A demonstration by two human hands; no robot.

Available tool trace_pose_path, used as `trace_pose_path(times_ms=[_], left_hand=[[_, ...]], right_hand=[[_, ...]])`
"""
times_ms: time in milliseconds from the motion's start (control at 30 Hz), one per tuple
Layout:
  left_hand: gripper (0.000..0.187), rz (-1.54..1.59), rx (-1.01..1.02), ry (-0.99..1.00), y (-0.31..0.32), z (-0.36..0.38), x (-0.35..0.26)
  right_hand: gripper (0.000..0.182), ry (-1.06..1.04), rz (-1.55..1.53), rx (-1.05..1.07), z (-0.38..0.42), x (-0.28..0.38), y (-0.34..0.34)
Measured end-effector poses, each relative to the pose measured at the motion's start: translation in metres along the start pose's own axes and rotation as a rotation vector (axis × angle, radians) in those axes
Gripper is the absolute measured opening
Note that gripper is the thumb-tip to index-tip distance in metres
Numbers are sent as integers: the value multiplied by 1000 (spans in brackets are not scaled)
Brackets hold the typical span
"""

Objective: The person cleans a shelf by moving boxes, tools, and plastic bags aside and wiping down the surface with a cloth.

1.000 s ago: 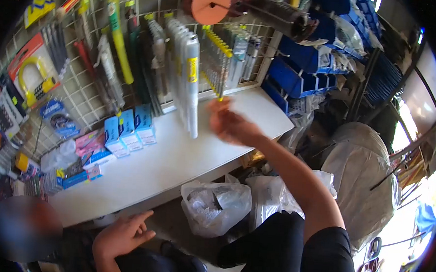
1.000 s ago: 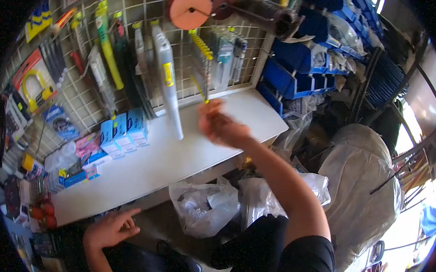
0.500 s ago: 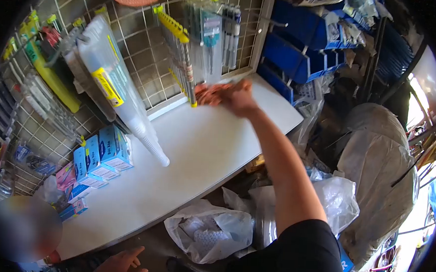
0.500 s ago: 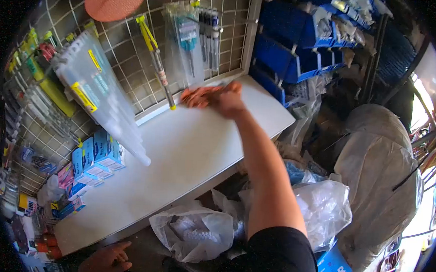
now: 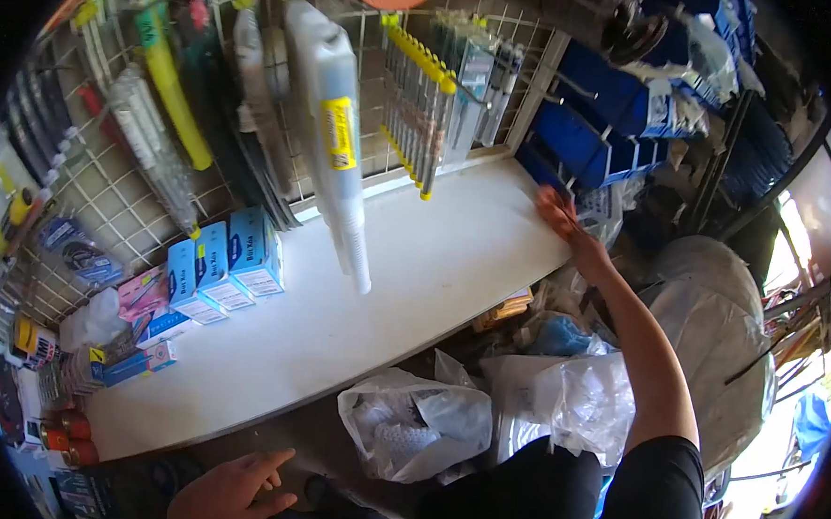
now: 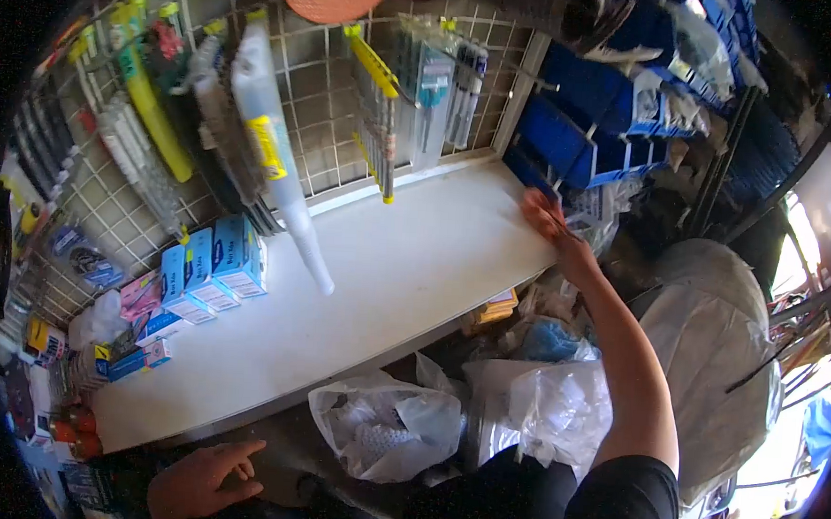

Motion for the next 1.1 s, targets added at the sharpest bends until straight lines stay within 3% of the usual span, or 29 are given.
trace_pose_path(times_ms=[33,67,100,167,233,300,367,400,433,467,533,567,733,767,800,900,933,1000,1100], left_hand=[[62,-24,43,-25,1,1,0],[62,-6,24,-11,0,2,2],[60,-5,-32,6,-2,3,8],[57,2,-77,31,-1,7,9],[57,7,-112,85,-3,12,0],[57,4,-96,103,2,15,-3],[56,1,-101,119,3,16,-6],[56,8,-99,95,5,16,-5],[56,16,-100,70,6,16,-5],[56,1,-109,75,6,17,-6],[57,-4,-108,15,6,16,-4],[57,-22,-119,24,7,16,-1],[59,-51,-97,-23,12,10,18],[59,-49,-51,-53,12,11,17],[59,-27,-49,-57,16,11,19],[58,-101,-53,-142,6,6,26],[58,-78,-42,-144,6,8,25],[58,22,-73,-44,-1,7,15],[58,5,-88,14,1,1,5]], right_hand=[[34,217,486,677,23,-44,-7],[34,202,510,666,43,-60,-32],[32,631,-142,243,84,-85,-57],[31,992,-797,-226,120,-87,-83],[27,441,63,-42,105,-38,-127],[21,318,-166,-175,83,0,-123],[17,244,-167,-228,47,67,-114],[15,191,-953,-109,24,95,-81],[13,367,-1666,41,7,125,-50],[15,472,-1455,-78,-4,159,-29],[14,18,-908,203,-15,184,30],[14,-201,-652,242,-18,196,58],[32,319,-951,-154,14,219,55],[35,446,-1081,-212,15,150,43],[38,275,-1105,-398,24,86,2],[32,471,575,70,30,-87,-52],[32,459,588,88,23,-115,-55],[31,303,290,-20,9,16,-116],[30,12,-318,-62,-11,163,-134]])
Point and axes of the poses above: each hand's wrist, its own z-axis away from the middle knuckle, its own y-axis out of the palm, x = y × z, the point moved 6 cm from there along -z, towards the middle knuckle, and after that the axes turned 11 degrees about -y, right-handed, at the moved point
